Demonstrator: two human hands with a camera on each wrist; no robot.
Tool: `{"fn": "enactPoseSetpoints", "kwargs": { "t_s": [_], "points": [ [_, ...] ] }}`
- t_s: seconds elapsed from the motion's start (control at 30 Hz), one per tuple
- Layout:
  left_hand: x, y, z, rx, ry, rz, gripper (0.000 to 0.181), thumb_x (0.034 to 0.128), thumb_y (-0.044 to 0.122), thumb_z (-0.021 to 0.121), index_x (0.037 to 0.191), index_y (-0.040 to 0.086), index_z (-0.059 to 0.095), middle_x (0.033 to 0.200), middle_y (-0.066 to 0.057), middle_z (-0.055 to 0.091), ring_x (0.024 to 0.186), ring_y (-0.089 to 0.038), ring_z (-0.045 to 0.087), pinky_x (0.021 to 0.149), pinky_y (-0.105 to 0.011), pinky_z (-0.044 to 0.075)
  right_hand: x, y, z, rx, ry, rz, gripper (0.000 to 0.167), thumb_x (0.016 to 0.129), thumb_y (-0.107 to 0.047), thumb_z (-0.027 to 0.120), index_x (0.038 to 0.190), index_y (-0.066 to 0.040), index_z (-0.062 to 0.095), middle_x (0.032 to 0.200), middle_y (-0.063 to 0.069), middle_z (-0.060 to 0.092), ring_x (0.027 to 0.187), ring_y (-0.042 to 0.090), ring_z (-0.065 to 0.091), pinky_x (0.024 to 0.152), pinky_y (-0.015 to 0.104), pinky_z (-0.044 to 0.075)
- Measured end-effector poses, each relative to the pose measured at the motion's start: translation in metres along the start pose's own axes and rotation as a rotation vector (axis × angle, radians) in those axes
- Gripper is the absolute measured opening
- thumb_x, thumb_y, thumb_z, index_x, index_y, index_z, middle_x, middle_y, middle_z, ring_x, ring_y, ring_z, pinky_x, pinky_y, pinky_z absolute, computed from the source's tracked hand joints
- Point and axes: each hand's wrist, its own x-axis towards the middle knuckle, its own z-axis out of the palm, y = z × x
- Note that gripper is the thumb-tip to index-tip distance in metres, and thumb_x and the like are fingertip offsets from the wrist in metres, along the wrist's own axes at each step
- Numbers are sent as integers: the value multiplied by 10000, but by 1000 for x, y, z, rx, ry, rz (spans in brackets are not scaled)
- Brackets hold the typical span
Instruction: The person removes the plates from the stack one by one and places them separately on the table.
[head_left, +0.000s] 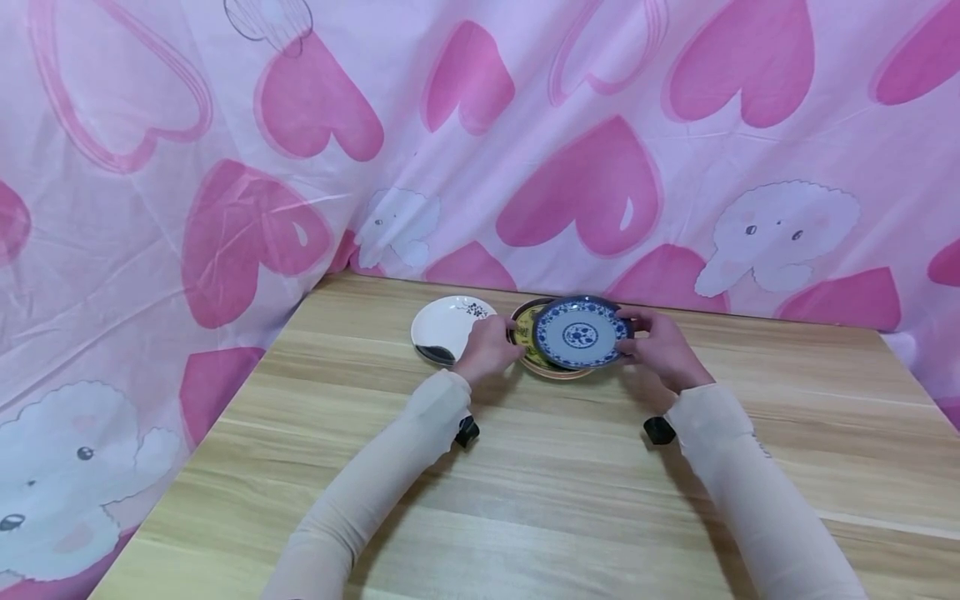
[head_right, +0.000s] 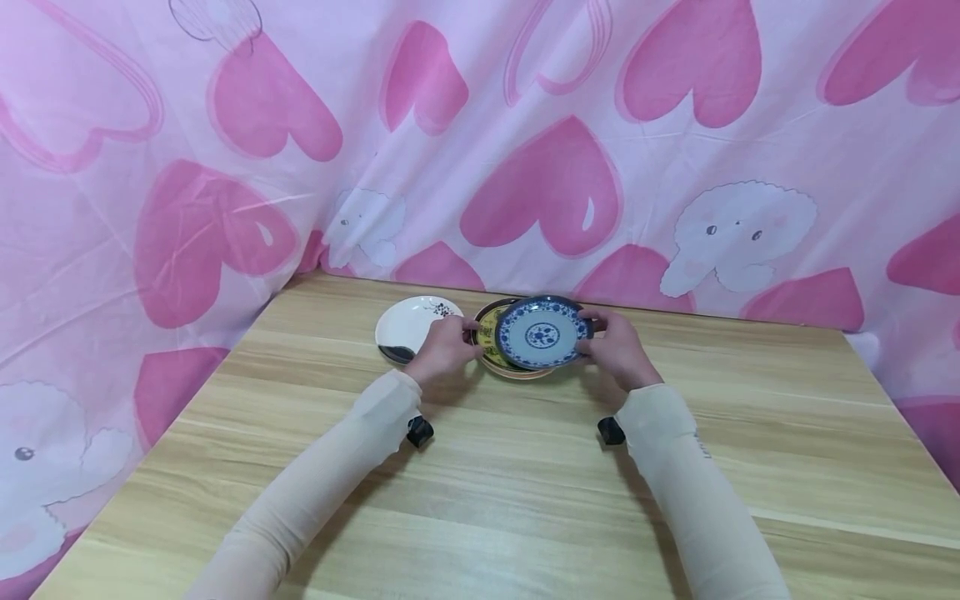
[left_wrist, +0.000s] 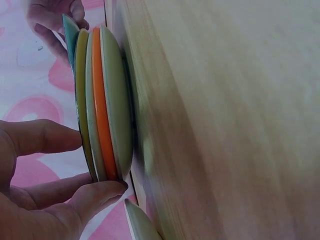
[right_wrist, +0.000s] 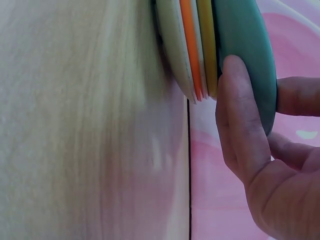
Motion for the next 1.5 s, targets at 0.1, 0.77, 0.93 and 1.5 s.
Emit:
{"fn": "enactPoseSetpoints", "kwargs": {
  "t_s": [0.1,0.77,0.93,1.5],
  "points": [
    [0,-1,0,-10,-3,-2,491,840,74,748,1306,-27,628,1350,-196,648,1315,-357,571,1143,-428,460,-1,0,-1,16,-6,8,631,929,60,576,1520,-20,370,1398,280,386,1074,311,552,864,342,627],
    [0,-1,2,-40,-16,-30,529,841,73,747,1341,-17,600,1378,-203,625,1338,-361,547,1166,-438,435,-6,11,-14,108,-21,61,657,971,39,543,1570,-68,295,1469,254,341,1029,203,568,874,258,611],
    [-1,0,1,-40,-11,-17,518,834,73,756,1324,-17,615,1361,-204,636,1331,-365,553,1169,-441,431,-9,13,-20,103,-18,60,667,976,24,544,1580,-83,280,1493,249,328,1050,190,562,902,264,605],
    [1,0,1,-8,-6,-23,516,840,95,760,1323,-19,616,1366,-194,637,1334,-357,555,1170,-425,431,-25,30,-59,73,2,91,717,982,0,547,1604,-91,201,1508,194,296,1127,159,508,951,269,587]
  ]
}}
